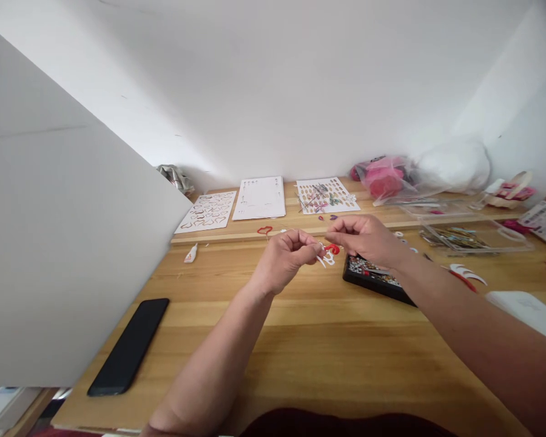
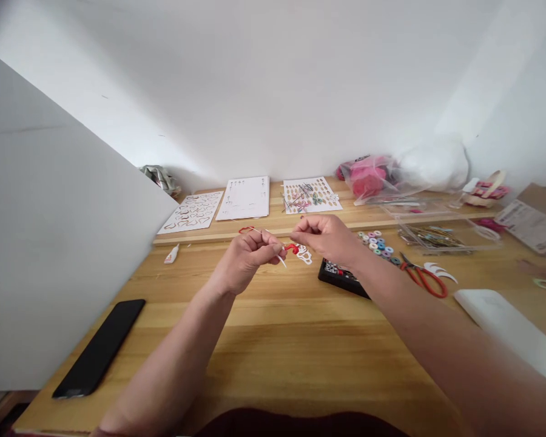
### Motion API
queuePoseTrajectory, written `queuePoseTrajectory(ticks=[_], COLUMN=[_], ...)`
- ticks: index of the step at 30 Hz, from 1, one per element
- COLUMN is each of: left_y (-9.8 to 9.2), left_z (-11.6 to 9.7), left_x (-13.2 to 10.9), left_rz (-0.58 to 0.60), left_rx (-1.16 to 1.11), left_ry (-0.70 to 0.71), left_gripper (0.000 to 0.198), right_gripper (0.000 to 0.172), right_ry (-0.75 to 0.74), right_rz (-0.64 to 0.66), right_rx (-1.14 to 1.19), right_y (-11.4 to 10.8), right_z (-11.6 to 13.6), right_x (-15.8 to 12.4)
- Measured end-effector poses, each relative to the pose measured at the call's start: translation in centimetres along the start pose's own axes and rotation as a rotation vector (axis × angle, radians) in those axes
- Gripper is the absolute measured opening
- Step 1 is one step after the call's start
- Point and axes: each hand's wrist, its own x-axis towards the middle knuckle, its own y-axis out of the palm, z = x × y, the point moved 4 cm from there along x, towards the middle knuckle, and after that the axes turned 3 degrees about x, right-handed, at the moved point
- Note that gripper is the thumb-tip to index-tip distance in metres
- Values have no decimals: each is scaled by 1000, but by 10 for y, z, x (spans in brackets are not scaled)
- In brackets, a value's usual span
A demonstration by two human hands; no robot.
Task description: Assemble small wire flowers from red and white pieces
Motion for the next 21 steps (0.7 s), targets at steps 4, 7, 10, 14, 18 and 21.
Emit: queuePoseTrajectory(ticks=[4,7,10,14,18,21], left_y=[-3,-5,-7,-6,-1,1], left_z=[3,6,7,5,5,7], left_x=[4,6,6,5,3,3], left_rz=[-73,-128,-153,-106,15,55], left_rx=[-85,-118,-141,-157,-227,-303], left_ry=[-3,9,36,46,5,-28], left_gripper=[25,26,25,24,26,27], right_gripper=[28,27,26,26,27,28], right_ry=[222,321,345,383,379,384], right_rz=[16,23,45,53,23,43], right_rx=[359,489,531,638,752,792], right_y=[12,23,30,32,29,32], right_z=[-29,-33,-29,-30,-33,-33], right_x=[-16,-28,-35,-36,-33,-32])
